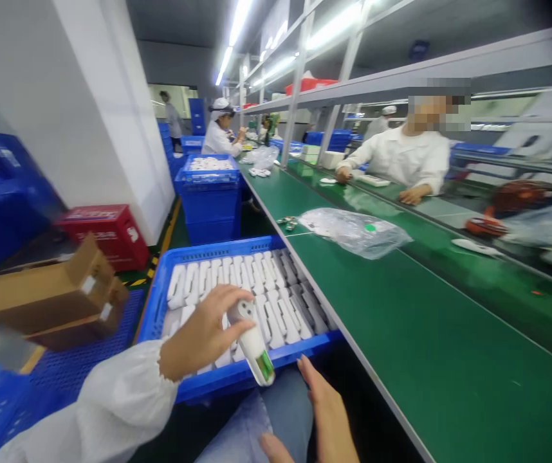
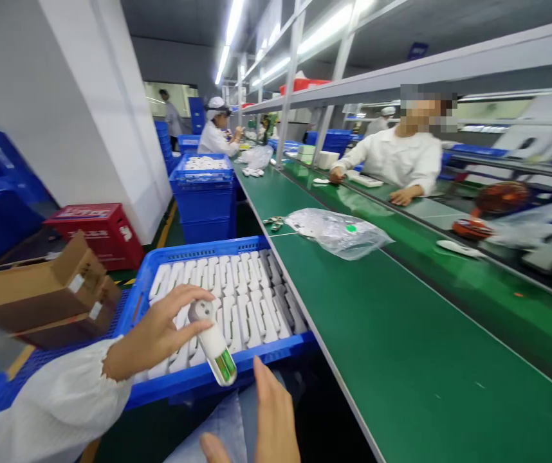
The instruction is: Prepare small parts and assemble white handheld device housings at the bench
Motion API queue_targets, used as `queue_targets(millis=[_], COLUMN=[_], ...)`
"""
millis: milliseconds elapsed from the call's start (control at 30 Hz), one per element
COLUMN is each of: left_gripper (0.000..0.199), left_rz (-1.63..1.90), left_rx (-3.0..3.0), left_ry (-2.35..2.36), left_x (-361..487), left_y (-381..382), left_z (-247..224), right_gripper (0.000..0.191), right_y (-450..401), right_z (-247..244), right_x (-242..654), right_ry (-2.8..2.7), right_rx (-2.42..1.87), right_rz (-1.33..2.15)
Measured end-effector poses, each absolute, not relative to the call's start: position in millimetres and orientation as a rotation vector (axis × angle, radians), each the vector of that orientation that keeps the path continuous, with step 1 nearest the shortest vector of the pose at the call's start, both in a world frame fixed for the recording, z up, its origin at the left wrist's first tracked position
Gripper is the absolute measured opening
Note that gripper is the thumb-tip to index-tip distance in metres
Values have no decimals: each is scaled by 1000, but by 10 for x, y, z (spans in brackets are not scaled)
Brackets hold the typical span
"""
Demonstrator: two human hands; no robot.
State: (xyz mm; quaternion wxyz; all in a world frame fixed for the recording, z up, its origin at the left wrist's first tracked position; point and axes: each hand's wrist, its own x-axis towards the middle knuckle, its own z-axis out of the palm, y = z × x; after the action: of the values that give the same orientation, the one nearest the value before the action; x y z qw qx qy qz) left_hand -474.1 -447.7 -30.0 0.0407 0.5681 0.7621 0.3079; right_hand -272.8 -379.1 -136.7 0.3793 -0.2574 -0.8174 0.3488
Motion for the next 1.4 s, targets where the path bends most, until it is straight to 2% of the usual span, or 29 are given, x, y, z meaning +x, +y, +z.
queue_targets(millis=[67, 133, 233, 333, 400, 500, 667, 833, 1167, 1400], left_gripper=[21, 20, 42, 72, 74, 66, 53, 50, 47, 43], left_rz=[1106, 1173, 1179, 1137, 1094, 1025, 1065, 1045, 1014, 993], left_rx=[1777, 1717, 1414, 1062, 908, 827, 940, 1068, 1146, 1204], left_ry=[2094, 1943, 1649, 1256, 1111, 1129, 1193, 1310, 1385, 1314], left_x=[-4357, -4027, -3670, -3433, -3316, -3206, -3186, -3218, -3290, -3282], left_y=[-4238, -4035, -3815, -3718, -3727, -3800, -3889, -3903, -3889, -3912], left_z=[-319, -383, -561, -812, -974, -1148, -1298, -1410, -1505, -1516], right_gripper=[66, 51, 41, 55, 63, 62, 45, 47, 32, 41], right_y=[-3758, -3737, -3753, -3796, -3819, -3846, -3864, -3812, -3718, -3795], right_z=[-1418, -1490, -1613, -1721, -1777, -1842, -1934, -1973, -1846, -1692], right_x=[-2721, -2643, -2445, -2234, -2128, -2051, -2013, -1923, -1731, -1723], right_ry=[-2135, -2048, -1710, -1321, -1172, -1050, -1075, -1302, -1256, -1437], right_rx=[-648, -721, -833, -830, -820, -768, -783, -946, -1146, -1110], right_rz=[681, 710, 1226, 1781, 1955, 2044, 1979, 1857, 1611, 1502])
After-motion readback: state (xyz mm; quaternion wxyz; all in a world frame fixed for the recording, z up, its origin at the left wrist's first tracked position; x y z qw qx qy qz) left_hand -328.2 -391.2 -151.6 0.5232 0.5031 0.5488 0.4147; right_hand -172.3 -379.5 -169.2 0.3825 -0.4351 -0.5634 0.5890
